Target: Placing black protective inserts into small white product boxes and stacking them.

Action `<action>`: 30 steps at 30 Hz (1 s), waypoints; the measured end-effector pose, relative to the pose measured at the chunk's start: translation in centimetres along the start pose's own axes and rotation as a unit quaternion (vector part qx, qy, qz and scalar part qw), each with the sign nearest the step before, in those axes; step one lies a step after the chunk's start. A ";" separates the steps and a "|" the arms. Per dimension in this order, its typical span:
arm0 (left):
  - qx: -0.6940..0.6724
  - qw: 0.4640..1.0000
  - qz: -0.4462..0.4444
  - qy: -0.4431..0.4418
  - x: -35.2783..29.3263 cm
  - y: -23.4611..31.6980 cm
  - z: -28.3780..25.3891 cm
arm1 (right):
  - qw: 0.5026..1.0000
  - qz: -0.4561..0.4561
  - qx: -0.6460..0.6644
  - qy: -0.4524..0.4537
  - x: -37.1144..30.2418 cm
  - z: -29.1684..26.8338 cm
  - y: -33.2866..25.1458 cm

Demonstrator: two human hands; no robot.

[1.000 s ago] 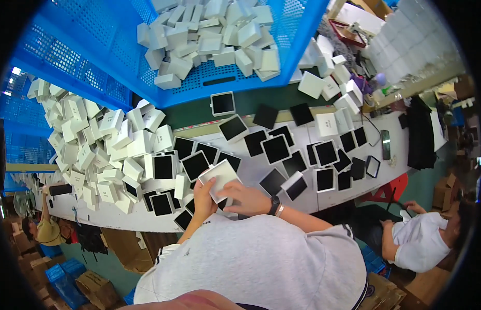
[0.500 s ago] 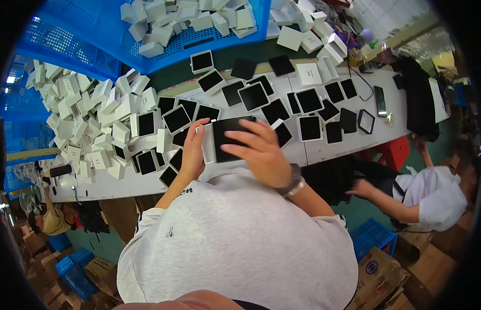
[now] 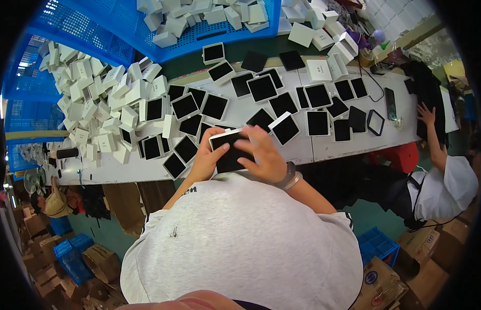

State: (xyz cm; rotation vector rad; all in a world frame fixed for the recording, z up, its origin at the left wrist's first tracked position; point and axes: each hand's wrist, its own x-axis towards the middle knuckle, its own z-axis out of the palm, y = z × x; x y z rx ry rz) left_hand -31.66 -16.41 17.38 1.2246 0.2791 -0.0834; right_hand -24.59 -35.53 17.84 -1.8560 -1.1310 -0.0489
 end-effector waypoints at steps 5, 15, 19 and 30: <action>0.052 0.995 0.034 0.080 -0.3 0.1 -0.7 | 0.815 0.329 0.478 -0.011 -0.8 1.7 0.2; 0.255 0.967 0.002 -0.002 -0.2 -0.4 -1.9 | 0.808 0.414 0.409 -0.093 -0.1 3.0 2.5; 0.146 0.983 -0.109 0.021 0.6 -1.2 -2.6 | 0.879 0.401 0.213 -0.147 0.1 3.7 4.4; 0.613 0.763 0.172 0.109 15.5 3.3 -8.5 | 0.906 0.411 0.102 -0.006 8.4 -3.5 17.8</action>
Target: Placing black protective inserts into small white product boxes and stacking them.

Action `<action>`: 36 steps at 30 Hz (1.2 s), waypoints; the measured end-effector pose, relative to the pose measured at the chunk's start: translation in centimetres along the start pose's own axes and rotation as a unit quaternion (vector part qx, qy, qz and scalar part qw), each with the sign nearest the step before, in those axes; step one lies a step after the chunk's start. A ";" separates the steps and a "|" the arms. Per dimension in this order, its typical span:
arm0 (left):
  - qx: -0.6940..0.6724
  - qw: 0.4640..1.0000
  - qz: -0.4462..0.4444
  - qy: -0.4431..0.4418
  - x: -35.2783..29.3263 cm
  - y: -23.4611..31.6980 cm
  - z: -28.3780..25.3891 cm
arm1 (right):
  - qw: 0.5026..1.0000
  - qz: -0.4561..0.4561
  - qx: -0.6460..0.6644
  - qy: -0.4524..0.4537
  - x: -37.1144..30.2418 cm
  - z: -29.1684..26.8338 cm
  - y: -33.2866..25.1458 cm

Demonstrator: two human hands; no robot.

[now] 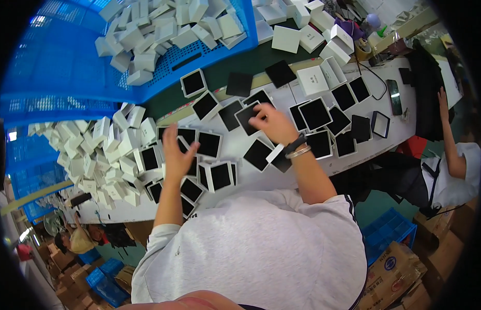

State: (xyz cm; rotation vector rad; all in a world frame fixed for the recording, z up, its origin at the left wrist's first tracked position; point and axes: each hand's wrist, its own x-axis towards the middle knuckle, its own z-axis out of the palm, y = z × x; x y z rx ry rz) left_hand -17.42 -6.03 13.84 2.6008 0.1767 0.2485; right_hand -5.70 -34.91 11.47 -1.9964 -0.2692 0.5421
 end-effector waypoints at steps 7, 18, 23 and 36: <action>0.128 0.971 0.151 0.131 25.0 -8.5 2.9 | 0.957 0.051 -0.075 0.274 3.7 -10.5 4.2; 0.341 0.920 0.108 0.160 34.8 -12.8 6.6 | 0.912 0.147 -0.014 0.382 -4.0 -15.4 11.7; 0.110 0.981 0.127 -0.092 21.1 -6.6 3.3 | 0.878 0.073 -0.186 0.435 -0.6 -15.5 9.8; -0.059 0.967 0.117 -0.219 -5.0 3.4 4.2 | 0.901 0.081 -0.398 0.154 16.2 -2.9 9.3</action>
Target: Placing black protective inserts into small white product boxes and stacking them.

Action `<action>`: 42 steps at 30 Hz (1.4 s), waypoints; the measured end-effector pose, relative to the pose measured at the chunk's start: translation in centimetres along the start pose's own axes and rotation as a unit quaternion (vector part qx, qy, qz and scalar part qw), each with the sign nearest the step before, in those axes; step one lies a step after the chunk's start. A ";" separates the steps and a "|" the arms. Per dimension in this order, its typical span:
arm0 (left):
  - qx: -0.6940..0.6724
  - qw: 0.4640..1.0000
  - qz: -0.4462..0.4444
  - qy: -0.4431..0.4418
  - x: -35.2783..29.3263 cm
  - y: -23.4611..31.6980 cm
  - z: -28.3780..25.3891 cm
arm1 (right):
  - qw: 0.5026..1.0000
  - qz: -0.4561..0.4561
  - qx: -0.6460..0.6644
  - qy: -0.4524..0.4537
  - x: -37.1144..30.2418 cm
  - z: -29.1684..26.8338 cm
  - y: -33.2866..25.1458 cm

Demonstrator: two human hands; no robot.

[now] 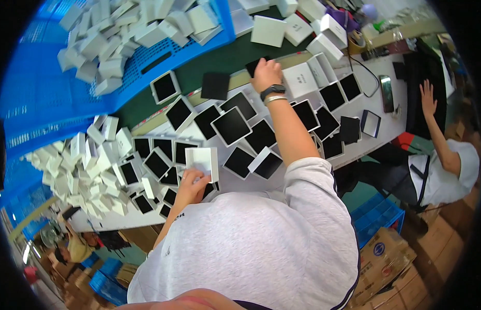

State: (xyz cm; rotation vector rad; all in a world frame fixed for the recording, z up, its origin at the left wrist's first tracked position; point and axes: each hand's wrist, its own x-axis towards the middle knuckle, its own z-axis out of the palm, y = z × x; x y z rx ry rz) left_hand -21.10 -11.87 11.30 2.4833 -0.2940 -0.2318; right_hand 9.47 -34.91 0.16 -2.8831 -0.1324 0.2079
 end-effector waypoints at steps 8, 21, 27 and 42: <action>0.005 0.988 0.039 0.146 0.6 2.8 -3.9 | 0.948 -0.096 0.297 0.062 -5.1 -5.4 -1.7; -0.006 0.975 0.184 0.127 -3.0 4.8 -5.3 | 0.883 -0.301 0.342 -0.115 -26.3 -10.8 -8.3; -0.134 0.968 0.210 0.042 -4.8 6.9 -7.3 | 0.672 -0.148 0.598 -0.411 -27.3 -11.4 -7.2; -0.669 0.717 -0.158 0.115 -9.0 7.2 -1.8 | 0.851 -0.332 0.397 -0.082 -32.6 -12.9 -8.9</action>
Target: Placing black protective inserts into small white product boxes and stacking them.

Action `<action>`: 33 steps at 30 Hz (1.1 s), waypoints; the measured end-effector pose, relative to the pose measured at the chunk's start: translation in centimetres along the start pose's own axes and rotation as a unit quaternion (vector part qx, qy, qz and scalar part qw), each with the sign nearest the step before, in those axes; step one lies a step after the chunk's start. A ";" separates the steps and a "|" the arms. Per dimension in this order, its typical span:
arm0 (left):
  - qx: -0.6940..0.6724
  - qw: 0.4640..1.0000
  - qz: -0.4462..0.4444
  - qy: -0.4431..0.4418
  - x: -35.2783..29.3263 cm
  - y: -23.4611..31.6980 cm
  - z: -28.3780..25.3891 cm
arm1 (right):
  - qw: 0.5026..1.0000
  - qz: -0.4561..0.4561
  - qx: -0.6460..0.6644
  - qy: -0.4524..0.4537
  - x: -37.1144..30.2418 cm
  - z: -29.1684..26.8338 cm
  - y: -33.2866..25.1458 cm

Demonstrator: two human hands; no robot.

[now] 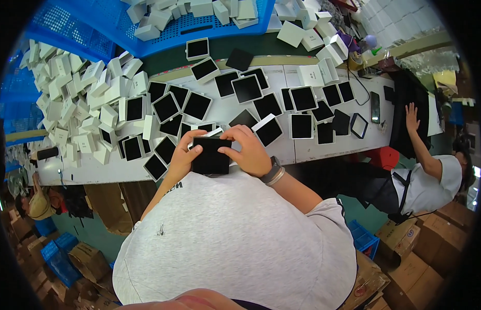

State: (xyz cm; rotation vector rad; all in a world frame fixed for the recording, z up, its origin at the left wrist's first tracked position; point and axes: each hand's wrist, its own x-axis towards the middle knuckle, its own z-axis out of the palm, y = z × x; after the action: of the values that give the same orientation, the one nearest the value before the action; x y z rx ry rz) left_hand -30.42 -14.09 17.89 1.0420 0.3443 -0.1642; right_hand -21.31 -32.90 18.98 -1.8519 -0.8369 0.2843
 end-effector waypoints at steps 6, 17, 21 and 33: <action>-0.011 1.000 -0.026 -0.002 -0.2 -0.3 0.7 | 0.982 0.083 0.139 -0.099 1.6 -3.7 -0.4; 0.140 0.989 0.048 0.020 -0.7 -0.9 2.3 | 0.986 -0.059 -0.094 0.122 -1.1 2.1 0.0; 0.170 0.981 0.073 0.051 -0.9 -0.6 2.2 | 0.972 0.078 0.204 0.082 -1.5 1.9 1.2; 0.132 0.989 0.002 0.060 -2.1 0.3 -0.7 | 0.907 0.248 0.273 -0.201 -1.4 2.1 1.9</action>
State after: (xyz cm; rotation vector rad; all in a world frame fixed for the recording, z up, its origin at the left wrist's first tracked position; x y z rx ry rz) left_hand -32.43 -13.41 18.58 1.3170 0.4374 -0.1465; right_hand -22.67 -32.68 16.11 -1.4527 -0.4599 1.1370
